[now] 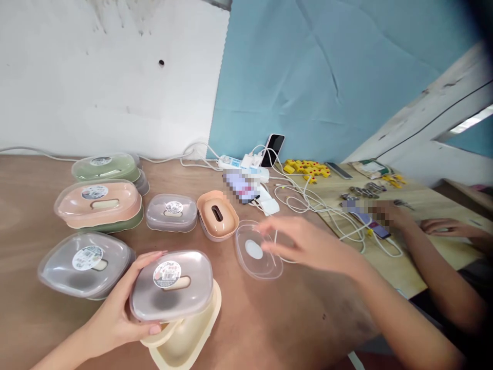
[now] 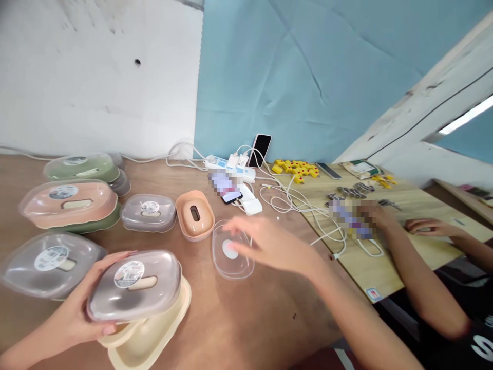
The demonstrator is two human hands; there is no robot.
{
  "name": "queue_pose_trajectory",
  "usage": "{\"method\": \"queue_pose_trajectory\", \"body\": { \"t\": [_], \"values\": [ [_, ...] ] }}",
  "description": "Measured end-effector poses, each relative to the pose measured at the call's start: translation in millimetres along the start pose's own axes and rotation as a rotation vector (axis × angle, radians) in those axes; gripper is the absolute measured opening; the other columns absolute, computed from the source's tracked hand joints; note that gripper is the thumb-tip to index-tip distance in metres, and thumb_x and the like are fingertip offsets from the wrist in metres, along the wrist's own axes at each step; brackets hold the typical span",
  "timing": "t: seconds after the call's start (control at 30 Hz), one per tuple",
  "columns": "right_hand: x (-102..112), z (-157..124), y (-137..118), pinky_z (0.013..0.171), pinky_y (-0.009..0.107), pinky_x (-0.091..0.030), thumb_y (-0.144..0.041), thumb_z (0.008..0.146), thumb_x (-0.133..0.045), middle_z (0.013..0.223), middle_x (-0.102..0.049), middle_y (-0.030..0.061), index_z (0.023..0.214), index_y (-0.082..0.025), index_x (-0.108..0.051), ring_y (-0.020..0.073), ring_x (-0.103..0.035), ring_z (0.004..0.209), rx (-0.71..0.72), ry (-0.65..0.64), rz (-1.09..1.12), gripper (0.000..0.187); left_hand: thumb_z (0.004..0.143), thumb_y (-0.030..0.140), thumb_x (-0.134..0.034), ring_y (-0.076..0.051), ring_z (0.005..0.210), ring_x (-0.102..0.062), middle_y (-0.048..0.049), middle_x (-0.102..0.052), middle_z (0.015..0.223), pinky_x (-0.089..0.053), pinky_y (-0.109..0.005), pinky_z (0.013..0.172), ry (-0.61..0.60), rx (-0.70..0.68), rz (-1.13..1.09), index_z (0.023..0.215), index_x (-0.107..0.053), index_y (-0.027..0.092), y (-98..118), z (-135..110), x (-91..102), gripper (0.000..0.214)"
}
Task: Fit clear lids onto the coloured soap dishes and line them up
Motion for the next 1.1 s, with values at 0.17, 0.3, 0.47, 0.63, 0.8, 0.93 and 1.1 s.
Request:
{"method": "queue_pose_trajectory", "body": {
  "t": [0.17,0.3,0.47,0.63,0.8,0.93,1.1],
  "values": [
    [11,65,95,0.093,0.045,-0.040,-0.039,0.073,-0.070,0.130,-0.049,0.0183,0.139,-0.016,-0.031,0.0353,-0.048,0.119,-0.351,0.302,-0.136,0.080,0.067,0.061,-0.070,-0.034,0.124,-0.043,-0.0070,-0.035,0.140,-0.037,-0.048,0.104,-0.005,-0.001,0.002,0.134,-0.031,0.036,3,1,-0.8,0.081],
    [-26,106,129,0.100,0.050,-0.031,-0.047,0.065,-0.075,0.141,-0.032,0.0272,0.147,-0.010,-0.002,0.0430,-0.032,0.131,-0.400,0.175,-0.121,0.115,0.066,0.064,-0.069,-0.034,0.124,-0.042,-0.0071,-0.035,0.139,-0.037,-0.047,0.104,0.018,0.008,-0.020,0.133,-0.032,0.036,5,1,-0.3,0.081],
    [-35,118,135,0.101,0.046,-0.029,-0.043,0.071,-0.070,0.139,-0.038,0.0258,0.146,-0.010,0.005,0.0390,-0.033,0.132,-0.449,0.156,-0.147,0.112,0.065,0.065,-0.068,-0.034,0.124,-0.042,-0.0067,-0.036,0.139,-0.036,-0.046,0.104,0.022,0.000,-0.027,0.133,-0.033,0.035,6,1,-0.9,0.082],
    [-34,116,130,0.089,0.041,-0.040,-0.046,0.070,-0.068,0.127,-0.051,0.0274,0.145,-0.005,-0.001,0.0384,-0.049,0.118,-0.557,0.184,-0.166,0.108,0.065,0.064,-0.069,-0.035,0.124,-0.041,-0.0067,-0.035,0.140,-0.035,-0.047,0.105,0.011,0.001,-0.031,0.134,-0.032,0.035,4,1,-1.5,0.083],
    [-42,105,108,0.082,0.045,-0.043,-0.050,0.074,-0.062,0.114,-0.058,0.0294,0.143,-0.002,-0.006,0.0409,-0.057,0.106,-0.672,0.228,-0.220,0.101,0.065,0.062,-0.070,-0.037,0.125,-0.040,-0.0094,-0.035,0.140,-0.033,-0.051,0.106,0.037,0.001,-0.038,0.134,-0.035,0.032,2,0,-0.3,0.084],
    [-46,110,96,0.082,0.047,-0.043,-0.053,0.079,-0.057,0.108,-0.062,0.0287,0.144,-0.001,-0.005,0.0407,-0.059,0.104,-0.693,0.220,-0.242,0.099,0.063,0.062,-0.072,-0.037,0.122,-0.044,-0.0092,-0.039,0.139,-0.036,-0.049,0.104,0.064,-0.007,-0.045,0.133,-0.038,0.032,3,0,1.5,0.084],
    [-37,112,95,0.086,0.049,-0.041,-0.056,0.083,-0.051,0.108,-0.063,0.0283,0.146,-0.001,0.001,0.0407,-0.058,0.108,-0.716,0.172,-0.260,0.099,0.063,0.060,-0.073,-0.037,0.123,-0.043,-0.0104,-0.038,0.139,-0.036,-0.050,0.104,0.058,-0.005,-0.041,0.133,-0.038,0.031,4,0,1.8,0.084]
  ]
}}
Point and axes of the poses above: each hand's wrist, its own z-axis towards the middle knuckle, its own x-axis out of the back of the hand, y = z × x, the point moved 8 cm from there along z, towards the middle knuckle
